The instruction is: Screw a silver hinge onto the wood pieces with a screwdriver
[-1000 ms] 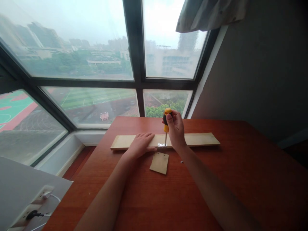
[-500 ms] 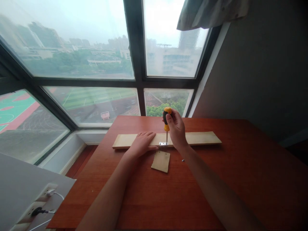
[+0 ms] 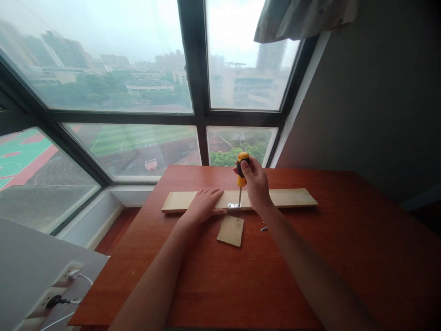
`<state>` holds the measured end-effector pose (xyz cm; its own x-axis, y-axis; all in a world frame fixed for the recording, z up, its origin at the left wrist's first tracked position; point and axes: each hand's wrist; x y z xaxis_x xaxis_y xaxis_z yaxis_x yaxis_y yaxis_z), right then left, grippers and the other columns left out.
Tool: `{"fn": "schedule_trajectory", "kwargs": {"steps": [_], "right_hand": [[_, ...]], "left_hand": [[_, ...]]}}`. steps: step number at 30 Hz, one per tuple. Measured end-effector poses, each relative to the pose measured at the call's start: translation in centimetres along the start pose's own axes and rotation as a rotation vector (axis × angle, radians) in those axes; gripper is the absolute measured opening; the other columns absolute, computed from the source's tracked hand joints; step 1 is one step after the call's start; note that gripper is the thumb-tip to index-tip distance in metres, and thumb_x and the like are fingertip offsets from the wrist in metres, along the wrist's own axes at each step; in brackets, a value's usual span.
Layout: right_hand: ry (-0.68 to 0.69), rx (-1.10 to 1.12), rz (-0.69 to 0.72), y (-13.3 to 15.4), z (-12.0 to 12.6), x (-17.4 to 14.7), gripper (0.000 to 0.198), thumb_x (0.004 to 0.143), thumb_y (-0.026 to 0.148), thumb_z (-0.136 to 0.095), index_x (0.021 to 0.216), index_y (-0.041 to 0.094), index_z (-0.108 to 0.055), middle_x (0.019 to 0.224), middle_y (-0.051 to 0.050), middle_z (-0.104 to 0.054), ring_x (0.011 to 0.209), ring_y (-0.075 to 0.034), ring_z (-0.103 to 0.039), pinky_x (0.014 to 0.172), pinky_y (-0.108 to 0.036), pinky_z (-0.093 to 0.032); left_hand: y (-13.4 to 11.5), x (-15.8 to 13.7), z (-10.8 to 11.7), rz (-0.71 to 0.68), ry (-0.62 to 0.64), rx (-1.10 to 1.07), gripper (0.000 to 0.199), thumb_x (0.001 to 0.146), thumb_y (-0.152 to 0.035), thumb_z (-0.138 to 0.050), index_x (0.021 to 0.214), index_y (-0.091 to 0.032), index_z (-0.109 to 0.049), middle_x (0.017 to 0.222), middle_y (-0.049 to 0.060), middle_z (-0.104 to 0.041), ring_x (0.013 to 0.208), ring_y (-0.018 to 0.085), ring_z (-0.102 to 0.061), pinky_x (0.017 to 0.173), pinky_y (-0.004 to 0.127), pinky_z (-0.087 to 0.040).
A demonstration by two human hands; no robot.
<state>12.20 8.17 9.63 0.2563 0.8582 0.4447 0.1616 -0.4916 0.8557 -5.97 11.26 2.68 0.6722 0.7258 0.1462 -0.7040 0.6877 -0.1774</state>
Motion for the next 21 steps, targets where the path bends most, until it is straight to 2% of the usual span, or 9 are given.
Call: {"fn": "schedule_trajectory", "kwargs": {"steps": [5,7,11,14,16,19,21], "right_hand": [[-0.062,0.019,-0.018,-0.22,-0.02,0.04,0.042,0.077,0.045,-0.072,0.106,0.027,-0.047,0.090,0.002,-0.064,0.073,-0.013,-0.063,0.069,-0.029,-0.052],[-0.076,0.006,-0.010,-0.27,0.05,0.08,0.044,0.074,0.045,-0.075,0.103,0.026,-0.047,0.089,0.002,-0.063,0.074,-0.013,-0.062,0.069,-0.028,-0.052],[-0.058,0.005,0.001,-0.17,0.19,0.21,0.030,0.083,0.049,-0.063,0.099,0.025,-0.057,0.088,0.000,-0.061,0.079,-0.013,-0.060,0.070,-0.027,-0.051],[-0.022,0.002,-0.027,-0.13,0.14,0.17,0.032,0.088,0.052,-0.055,0.103,0.024,-0.059,0.086,0.000,-0.060,0.075,-0.013,-0.060,0.067,-0.027,-0.051],[-0.023,-0.003,-0.020,-0.19,0.06,0.08,0.035,0.085,0.051,-0.060,0.108,0.025,-0.055,0.087,0.000,-0.061,0.074,-0.013,-0.060,0.066,-0.027,-0.051],[-0.054,-0.054,0.034,-0.31,0.06,-0.08,0.043,0.076,0.045,-0.073,0.107,0.025,-0.051,0.091,0.001,-0.062,0.078,-0.014,-0.061,0.071,-0.029,-0.051],[-0.074,-0.106,0.070,-0.38,0.22,-0.13,0.040,0.076,0.043,-0.073,0.105,0.025,-0.051,0.094,0.000,-0.062,0.085,-0.015,-0.060,0.078,-0.030,-0.050]], "left_hand": [[-0.10,-0.03,0.08,0.003,0.002,-0.001,0.068,0.080,-0.062,-0.060,0.135,-0.023,-0.049,0.138,0.012,-0.054,0.121,0.032,-0.052,0.101,0.043,-0.037],[-0.10,-0.04,0.11,0.006,0.004,0.003,0.068,0.080,-0.062,-0.060,0.134,-0.023,-0.049,0.138,0.012,-0.054,0.121,0.032,-0.052,0.101,0.043,-0.037],[-0.09,-0.03,0.15,-0.005,-0.001,-0.003,0.068,0.080,-0.062,-0.060,0.134,-0.023,-0.049,0.138,0.011,-0.054,0.122,0.031,-0.052,0.101,0.042,-0.037],[-0.15,-0.04,0.21,-0.001,0.001,-0.006,0.067,0.080,-0.061,-0.060,0.134,-0.023,-0.049,0.138,0.012,-0.054,0.122,0.031,-0.051,0.102,0.042,-0.037],[-0.23,-0.06,0.28,0.004,0.004,-0.004,0.067,0.080,-0.060,-0.061,0.134,-0.023,-0.049,0.138,0.012,-0.054,0.122,0.031,-0.051,0.102,0.042,-0.037],[-0.34,-0.10,0.42,0.005,0.005,-0.002,0.066,0.080,-0.060,-0.061,0.135,-0.024,-0.049,0.138,0.011,-0.054,0.122,0.031,-0.051,0.102,0.042,-0.037],[-0.37,-0.12,0.46,0.004,0.002,-0.003,0.067,0.080,-0.060,-0.061,0.135,-0.023,-0.049,0.138,0.011,-0.054,0.123,0.031,-0.051,0.102,0.042,-0.037]]}}
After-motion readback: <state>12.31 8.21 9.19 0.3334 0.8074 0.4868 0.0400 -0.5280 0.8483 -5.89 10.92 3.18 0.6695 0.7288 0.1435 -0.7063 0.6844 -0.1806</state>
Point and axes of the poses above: each hand's wrist, its own x-axis towards the middle knuckle, its own z-axis out of the back of the hand, y = z × x
